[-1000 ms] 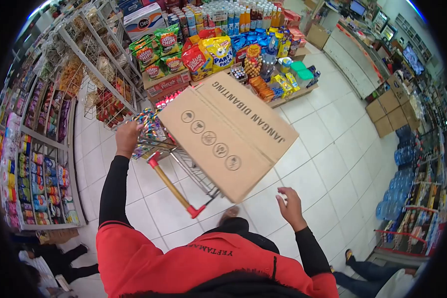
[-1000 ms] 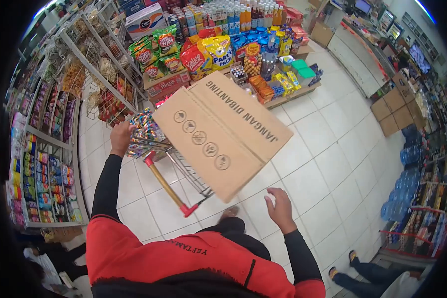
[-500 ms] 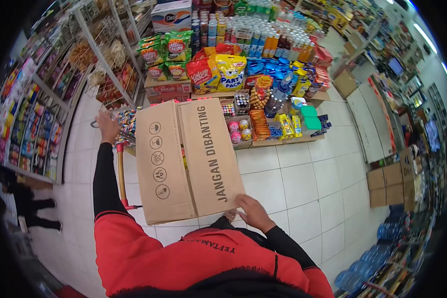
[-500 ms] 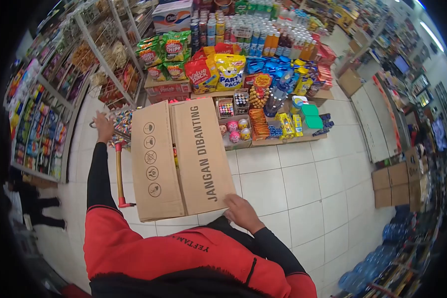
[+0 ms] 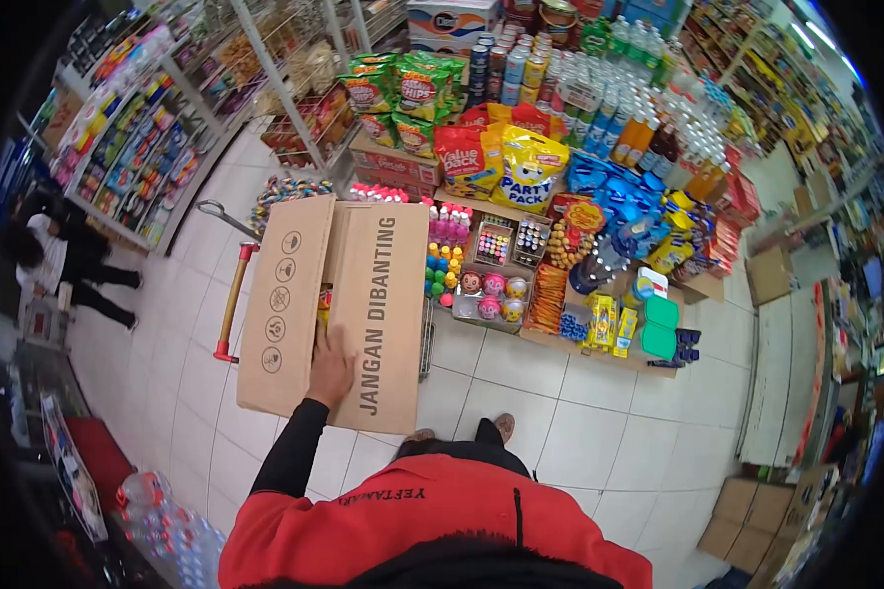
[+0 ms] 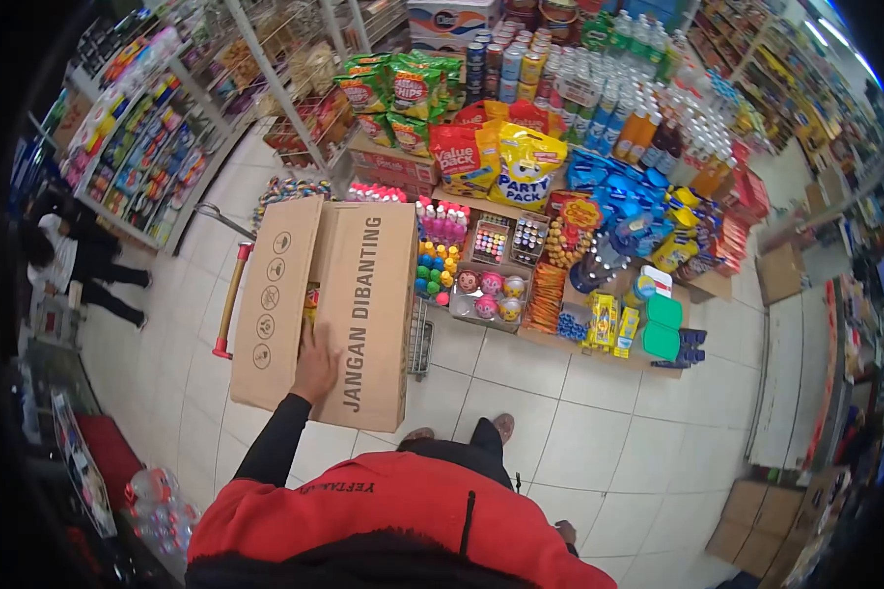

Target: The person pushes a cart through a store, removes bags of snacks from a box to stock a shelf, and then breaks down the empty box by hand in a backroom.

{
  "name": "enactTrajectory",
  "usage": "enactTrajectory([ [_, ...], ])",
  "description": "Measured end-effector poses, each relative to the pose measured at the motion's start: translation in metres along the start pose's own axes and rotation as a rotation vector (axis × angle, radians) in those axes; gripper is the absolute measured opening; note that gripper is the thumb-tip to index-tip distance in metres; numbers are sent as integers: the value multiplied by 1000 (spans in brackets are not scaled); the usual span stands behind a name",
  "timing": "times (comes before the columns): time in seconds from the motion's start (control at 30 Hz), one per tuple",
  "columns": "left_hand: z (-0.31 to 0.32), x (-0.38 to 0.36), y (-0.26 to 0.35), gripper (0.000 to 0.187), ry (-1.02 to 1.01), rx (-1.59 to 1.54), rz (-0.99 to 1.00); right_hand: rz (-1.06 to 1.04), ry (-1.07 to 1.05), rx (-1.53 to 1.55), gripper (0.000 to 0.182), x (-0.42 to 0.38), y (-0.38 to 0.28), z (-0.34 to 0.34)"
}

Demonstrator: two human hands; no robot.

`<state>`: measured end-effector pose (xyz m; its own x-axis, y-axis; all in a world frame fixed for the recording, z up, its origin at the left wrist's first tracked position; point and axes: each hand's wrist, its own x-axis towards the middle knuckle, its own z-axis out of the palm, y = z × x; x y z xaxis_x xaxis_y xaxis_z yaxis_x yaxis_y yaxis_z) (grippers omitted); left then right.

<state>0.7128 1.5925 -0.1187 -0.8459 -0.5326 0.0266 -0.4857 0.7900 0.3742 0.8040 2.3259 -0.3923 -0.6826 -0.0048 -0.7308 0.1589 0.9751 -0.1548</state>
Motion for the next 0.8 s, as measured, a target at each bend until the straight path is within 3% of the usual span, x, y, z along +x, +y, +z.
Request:
enactTrajectory([
  [0.1, -27, 9, 18, 57, 66, 208, -95, 9, 38, -184, 35, 56, -24, -112],
  [0.2, -68, 17, 13, 59, 209, 622, -134, -182, 215, -189, 32, 144, -70, -211],
  [0.23, -81, 16, 8, 61, 248, 710, -228, -199, 274, -177, 32, 157, -122, -254],
  [0.33, -122, 13, -12, 63, 354, 876, -453, -609, 377, -132, 29, 216, -261, -342],
  [0.37, -132, 11, -23, 63, 419, 946, -554, -688, 325, -129, 27, 215, -328, -368],
  [0.4, -139, 10, -37, 63, 414, 958, -592, -838, 402, -66, 27, 224, -383, -377],
  [0.43, -145, 9, -54, 65, 457, 991, -576, -942, 334, -80, 29, 211, -449, -392],
  [0.47, -150, 8, -67, 68, 499, 1024, -559, -892, 219, -59, 31, 183, -514, -402],
  [0.57, -155, 16, -96, 64, 516, 1099, -620, -1342, 121, -24, 35, 113, -660, -392],
  [0.67, -145, 30, -134, 63, 636, 1071, -583, -1697, 9, -189, 41, 60, -760, -354],
  [0.73, -134, 43, -144, 62, 542, 828, -631, -1844, -88, -371, 47, 32, -809, -325],
  [0.8, -120, 58, -142, 61, 440, 799, -616, -1982, -2, -672, 48, 20, -847, -296],
])
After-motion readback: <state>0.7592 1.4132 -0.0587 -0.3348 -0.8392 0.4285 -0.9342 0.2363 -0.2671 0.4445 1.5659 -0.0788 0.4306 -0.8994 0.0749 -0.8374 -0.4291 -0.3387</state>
